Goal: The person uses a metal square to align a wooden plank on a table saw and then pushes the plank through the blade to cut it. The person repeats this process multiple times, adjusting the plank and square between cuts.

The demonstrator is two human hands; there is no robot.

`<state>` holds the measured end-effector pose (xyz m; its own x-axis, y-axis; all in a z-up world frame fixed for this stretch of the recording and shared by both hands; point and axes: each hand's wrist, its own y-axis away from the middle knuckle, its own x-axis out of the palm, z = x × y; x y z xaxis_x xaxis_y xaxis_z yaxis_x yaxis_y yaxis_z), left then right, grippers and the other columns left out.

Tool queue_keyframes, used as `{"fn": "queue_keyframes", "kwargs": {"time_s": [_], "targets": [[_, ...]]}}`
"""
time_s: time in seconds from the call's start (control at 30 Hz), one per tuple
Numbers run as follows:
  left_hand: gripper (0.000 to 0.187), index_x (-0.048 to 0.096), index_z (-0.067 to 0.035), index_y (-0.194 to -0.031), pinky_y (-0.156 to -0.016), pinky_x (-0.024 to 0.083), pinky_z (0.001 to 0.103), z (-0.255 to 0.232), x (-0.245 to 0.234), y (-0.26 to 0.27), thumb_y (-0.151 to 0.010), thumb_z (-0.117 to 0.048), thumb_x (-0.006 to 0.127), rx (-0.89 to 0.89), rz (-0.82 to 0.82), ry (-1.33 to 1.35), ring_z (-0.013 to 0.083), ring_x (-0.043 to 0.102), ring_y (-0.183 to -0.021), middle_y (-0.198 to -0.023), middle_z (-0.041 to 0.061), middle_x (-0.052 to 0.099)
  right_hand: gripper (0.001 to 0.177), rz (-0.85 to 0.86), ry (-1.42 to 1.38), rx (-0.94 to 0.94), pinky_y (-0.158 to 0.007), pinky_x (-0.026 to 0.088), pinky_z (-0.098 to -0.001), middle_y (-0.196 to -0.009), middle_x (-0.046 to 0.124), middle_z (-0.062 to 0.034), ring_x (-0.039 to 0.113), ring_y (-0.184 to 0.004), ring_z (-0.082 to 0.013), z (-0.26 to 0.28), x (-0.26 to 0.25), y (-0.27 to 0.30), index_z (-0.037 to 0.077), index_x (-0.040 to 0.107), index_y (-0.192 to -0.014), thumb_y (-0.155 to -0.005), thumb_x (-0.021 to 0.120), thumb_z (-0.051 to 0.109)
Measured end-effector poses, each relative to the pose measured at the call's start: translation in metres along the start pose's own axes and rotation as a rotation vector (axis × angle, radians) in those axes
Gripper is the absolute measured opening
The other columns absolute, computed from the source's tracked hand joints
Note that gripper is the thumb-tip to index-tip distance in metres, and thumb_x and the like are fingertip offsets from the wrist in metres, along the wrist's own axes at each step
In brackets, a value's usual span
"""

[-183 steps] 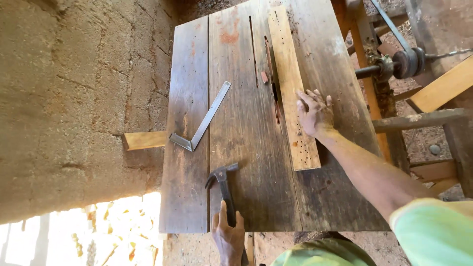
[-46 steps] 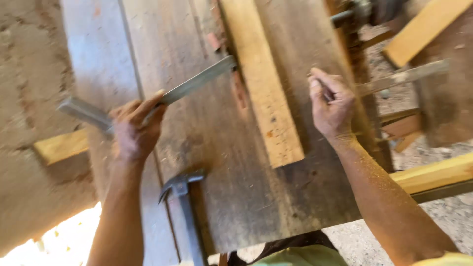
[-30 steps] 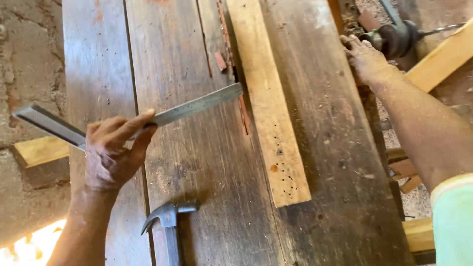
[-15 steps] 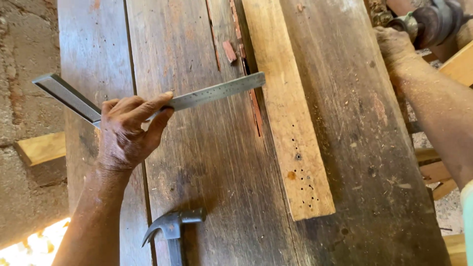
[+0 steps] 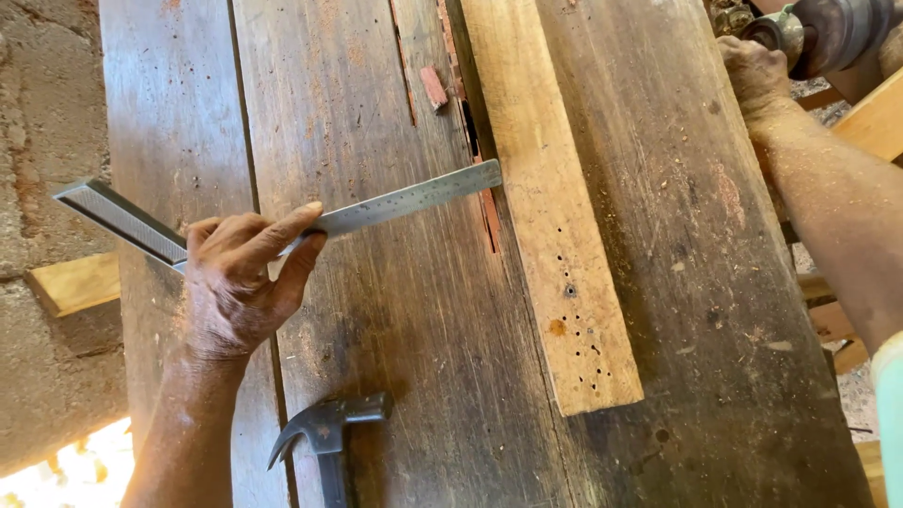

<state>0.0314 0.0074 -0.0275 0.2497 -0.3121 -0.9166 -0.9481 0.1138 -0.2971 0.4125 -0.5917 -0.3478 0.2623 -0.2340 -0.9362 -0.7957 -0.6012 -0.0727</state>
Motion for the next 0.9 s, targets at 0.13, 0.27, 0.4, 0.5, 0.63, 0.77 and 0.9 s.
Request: {"fn": "queue_keyframes", "kwargs": {"time_s": [0.13, 0.27, 0.4, 0.5, 0.63, 0.77, 0.9], "targets": [[0.032, 0.077, -0.023, -0.123, -0.083, 0.038, 0.036, 0.0, 0.003, 0.004, -0.093, -0.022, 0.085, -0.003, 0.033, -0.001, 0.0137, 0.059, -0.073, -0.079, -0.004, 0.063, 0.038, 0.061, -0.058, 0.065, -0.065, 0.061, -0.0306, -0.105, 0.072, 0.0012, 0.073, -0.08, -0.0138, 0.004, 0.0, -0.002, 0.015, 0.067, -0.12, -0.092, 0.084, 0.034], [0.031, 0.076, -0.023, -0.123, -0.084, 0.038, 0.036, 0.0, 0.005, 0.002, -0.093, -0.022, 0.084, 0.006, 0.011, 0.0, 0.0137, 0.061, -0.076, -0.081, -0.004, 0.064, 0.034, 0.03, -0.08, 0.059, -0.066, 0.061, -0.0314, -0.108, 0.072, -0.0011, 0.073, -0.082, -0.0152, 0.009, -0.017, -0.006, 0.012, 0.067, -0.117, -0.097, 0.082, 0.035], [0.031, 0.076, -0.022, -0.122, -0.083, 0.041, 0.037, -0.001, 0.007, 0.001, -0.092, -0.021, 0.083, -0.014, 0.015, 0.028, 0.0159, 0.061, -0.075, -0.08, -0.002, 0.064, 0.037, 0.084, -0.077, 0.036, -0.067, 0.062, -0.0348, -0.107, 0.072, -0.003, 0.074, -0.09, -0.0194, 0.013, -0.021, -0.009, 0.014, 0.071, -0.122, -0.093, 0.08, 0.036], [0.031, 0.076, -0.021, -0.122, -0.083, 0.041, 0.037, 0.0, 0.008, 0.002, -0.092, -0.021, 0.083, -0.008, 0.011, 0.035, 0.0164, 0.061, -0.075, -0.08, -0.002, 0.064, 0.04, 0.085, -0.035, 0.017, -0.066, 0.062, -0.035, -0.108, 0.072, -0.0031, 0.074, -0.091, -0.0194, 0.013, -0.016, -0.012, 0.015, 0.07, -0.126, -0.094, 0.078, 0.038], [0.032, 0.076, -0.021, -0.123, -0.083, 0.041, 0.037, 0.002, 0.01, 0.003, -0.092, -0.021, 0.083, 0.01, -0.008, 0.022, 0.0169, 0.061, -0.075, -0.08, -0.001, 0.063, 0.032, 0.219, -0.038, 0.043, -0.068, 0.063, -0.0363, -0.111, 0.072, -0.0032, 0.075, -0.089, -0.0192, 0.009, -0.001, -0.009, 0.016, 0.071, -0.125, -0.1, 0.077, 0.035], [0.031, 0.076, -0.022, -0.122, -0.084, 0.041, 0.037, 0.002, 0.009, 0.0, -0.092, -0.022, 0.084, -0.018, -0.013, 0.004, 0.0172, 0.061, -0.074, -0.079, -0.001, 0.062, 0.048, 0.145, -0.338, 0.073, -0.081, 0.06, -0.0406, -0.126, 0.069, -0.0042, 0.068, -0.102, -0.026, -0.018, 0.08, -0.015, 0.016, 0.062, -0.141, -0.096, 0.076, 0.025], [0.032, 0.076, -0.021, -0.124, -0.084, 0.04, 0.037, 0.001, 0.006, -0.003, -0.093, -0.022, 0.084, -0.002, -0.027, -0.02, 0.0173, 0.061, -0.075, -0.079, 0.0, 0.062, 0.087, 0.179, 0.048, -0.123, -0.106, 0.043, -0.0381, -0.139, 0.061, -0.0017, 0.055, -0.129, -0.0189, -0.013, 0.07, -0.017, 0.02, 0.057, -0.156, -0.077, 0.085, 0.04]]}}
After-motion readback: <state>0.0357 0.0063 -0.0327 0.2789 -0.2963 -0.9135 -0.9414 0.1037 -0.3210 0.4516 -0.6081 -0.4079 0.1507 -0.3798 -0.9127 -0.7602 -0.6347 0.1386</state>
